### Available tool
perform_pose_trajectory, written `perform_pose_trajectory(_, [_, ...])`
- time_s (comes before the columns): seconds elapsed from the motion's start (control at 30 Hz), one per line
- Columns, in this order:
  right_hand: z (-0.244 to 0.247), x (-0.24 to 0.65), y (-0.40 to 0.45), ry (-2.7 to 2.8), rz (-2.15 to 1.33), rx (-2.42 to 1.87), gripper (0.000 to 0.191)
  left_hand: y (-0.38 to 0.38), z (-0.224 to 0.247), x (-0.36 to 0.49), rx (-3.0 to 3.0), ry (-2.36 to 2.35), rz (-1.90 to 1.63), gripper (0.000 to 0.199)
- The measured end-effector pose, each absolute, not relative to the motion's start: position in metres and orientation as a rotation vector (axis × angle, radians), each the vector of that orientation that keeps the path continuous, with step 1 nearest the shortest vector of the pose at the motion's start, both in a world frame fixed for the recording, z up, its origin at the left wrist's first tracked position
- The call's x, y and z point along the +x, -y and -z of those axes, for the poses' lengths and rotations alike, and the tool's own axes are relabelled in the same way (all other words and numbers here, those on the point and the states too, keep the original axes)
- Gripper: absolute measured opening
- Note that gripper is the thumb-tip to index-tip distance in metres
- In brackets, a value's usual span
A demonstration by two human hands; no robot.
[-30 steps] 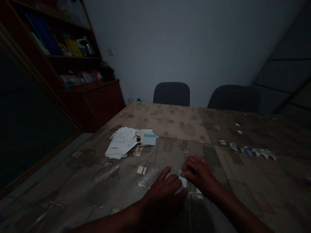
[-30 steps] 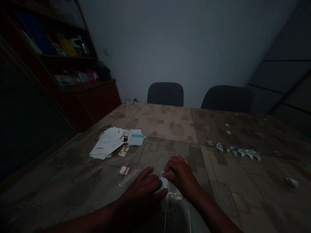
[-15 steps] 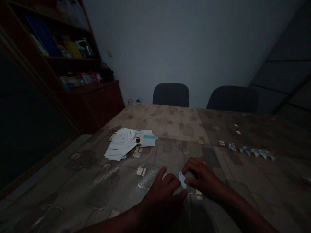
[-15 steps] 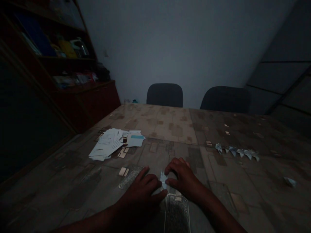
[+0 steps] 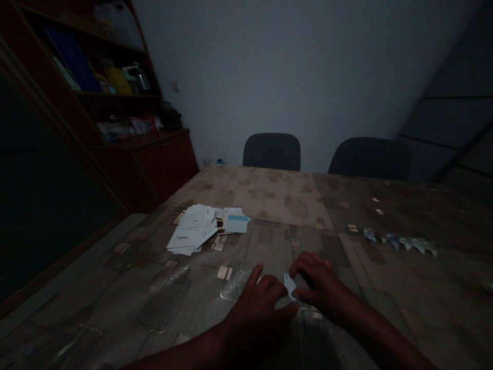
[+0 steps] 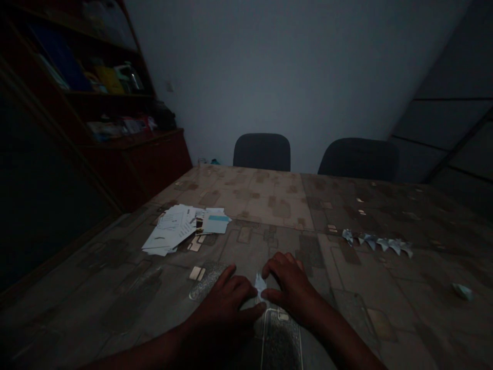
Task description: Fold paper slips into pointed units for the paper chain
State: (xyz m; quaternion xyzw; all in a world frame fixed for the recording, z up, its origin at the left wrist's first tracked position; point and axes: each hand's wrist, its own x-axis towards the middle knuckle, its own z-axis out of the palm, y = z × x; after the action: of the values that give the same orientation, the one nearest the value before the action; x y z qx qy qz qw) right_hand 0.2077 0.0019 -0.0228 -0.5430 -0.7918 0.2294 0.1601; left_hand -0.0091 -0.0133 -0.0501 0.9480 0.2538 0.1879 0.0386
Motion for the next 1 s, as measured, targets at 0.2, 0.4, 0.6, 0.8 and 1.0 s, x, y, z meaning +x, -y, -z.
perform_pose_trajectory(0.2, [0.026,0.213,-0.006,2.214,-0.666,-1.465,0.008,0.01,0.051,-0.01,2.919,-0.76,-0.578,0.037])
perform_pose_trajectory(0.4, [0.027,0.209,-0.007,2.072,-0.619,-1.479,0.009,-0.005,0.041,-0.018,2.976,-0.544,-0.502,0.03])
perform_pose_trajectory(0.6, [0.035,0.199,-0.006,2.106,-0.499,-1.614,0.005,-0.001,0.03,-0.012,3.008,-0.549,-0.356,0.012])
perform_pose_trajectory(0.8, [0.036,0.198,-0.008,2.103,-0.482,-1.643,0.007,0.016,0.048,-0.001,3.064,-0.673,-0.365,0.011])
perform_pose_trajectory(1.0, [0.038,0.198,-0.005,2.12,-0.46,-1.629,0.007,0.024,0.046,-0.002,3.137,-0.651,-0.516,0.019])
